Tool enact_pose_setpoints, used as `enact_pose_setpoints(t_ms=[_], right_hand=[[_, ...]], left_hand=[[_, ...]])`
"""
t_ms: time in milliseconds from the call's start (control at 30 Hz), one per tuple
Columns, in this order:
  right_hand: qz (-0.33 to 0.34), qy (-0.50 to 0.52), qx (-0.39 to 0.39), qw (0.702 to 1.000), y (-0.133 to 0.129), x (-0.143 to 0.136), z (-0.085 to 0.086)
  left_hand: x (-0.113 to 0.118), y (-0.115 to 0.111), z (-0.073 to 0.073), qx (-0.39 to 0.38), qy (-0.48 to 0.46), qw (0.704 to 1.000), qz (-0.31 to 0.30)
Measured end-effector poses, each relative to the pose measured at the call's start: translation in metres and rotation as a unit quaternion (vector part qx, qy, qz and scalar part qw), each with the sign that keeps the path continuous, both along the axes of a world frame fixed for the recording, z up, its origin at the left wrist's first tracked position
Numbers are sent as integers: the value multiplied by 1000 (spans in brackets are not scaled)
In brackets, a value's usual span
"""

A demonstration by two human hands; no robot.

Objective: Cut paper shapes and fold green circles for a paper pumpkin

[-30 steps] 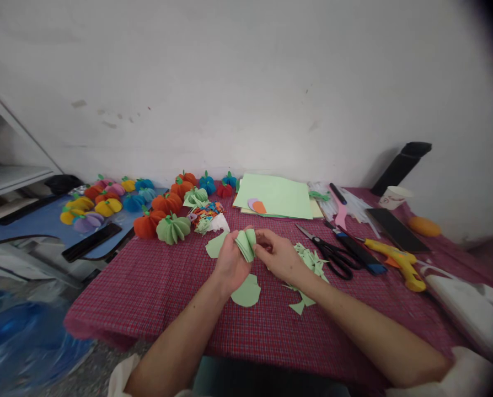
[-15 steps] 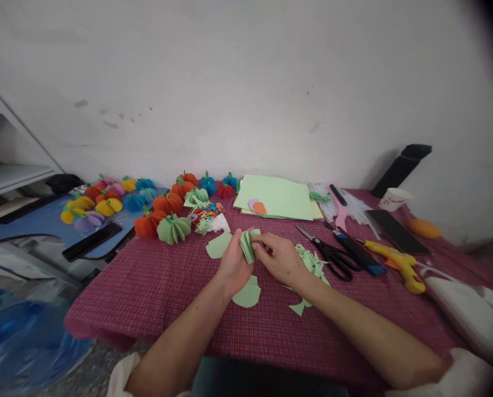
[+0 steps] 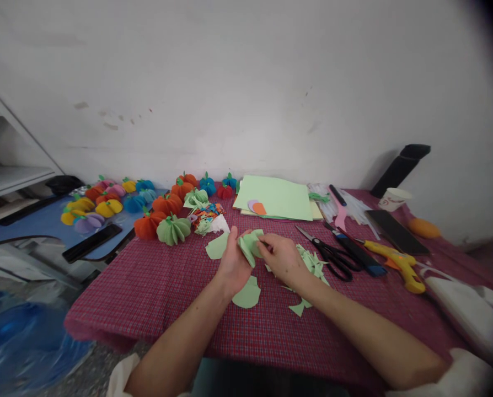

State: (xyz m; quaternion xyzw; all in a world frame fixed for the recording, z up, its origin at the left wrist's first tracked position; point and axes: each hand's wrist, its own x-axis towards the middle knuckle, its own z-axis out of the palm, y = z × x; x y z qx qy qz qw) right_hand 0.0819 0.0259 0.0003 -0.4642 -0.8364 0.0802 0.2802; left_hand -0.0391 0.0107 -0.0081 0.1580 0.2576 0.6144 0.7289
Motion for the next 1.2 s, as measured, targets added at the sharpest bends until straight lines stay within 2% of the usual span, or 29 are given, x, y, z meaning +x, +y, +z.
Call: enact_pose_setpoints(t_ms=[167,367,467,667,767,900,1000,1133,1200], right_hand=[[-21,-14,9,1000,5,2,-4],[-21,12,16,1000,9,3,-8],[-11,56,16,998,12,6,-2],[29,91,-23,995,13,11,12],[34,89,-32,995,12,12,15],[56,77,-35,995,11,12,15],[81,94,-20,992,12,11,12],[109,162,-3,981,15,11,10],[113,189,10,975,15,12,12]], left_hand=[[0,-2,-1,-18,-10,1000,-15],[-6,1,-11,-6,-30,996,-87],[-12,2,-11,-11,8,999,-51],[-15,2,-4,-28,165,986,4],[-13,2,-5,5,217,976,30],[-11,1,-7,71,312,944,78],[-11,0,-5,84,373,916,121],[-12,-1,-3,102,393,891,204],[-12,-1,-3,113,394,885,222]])
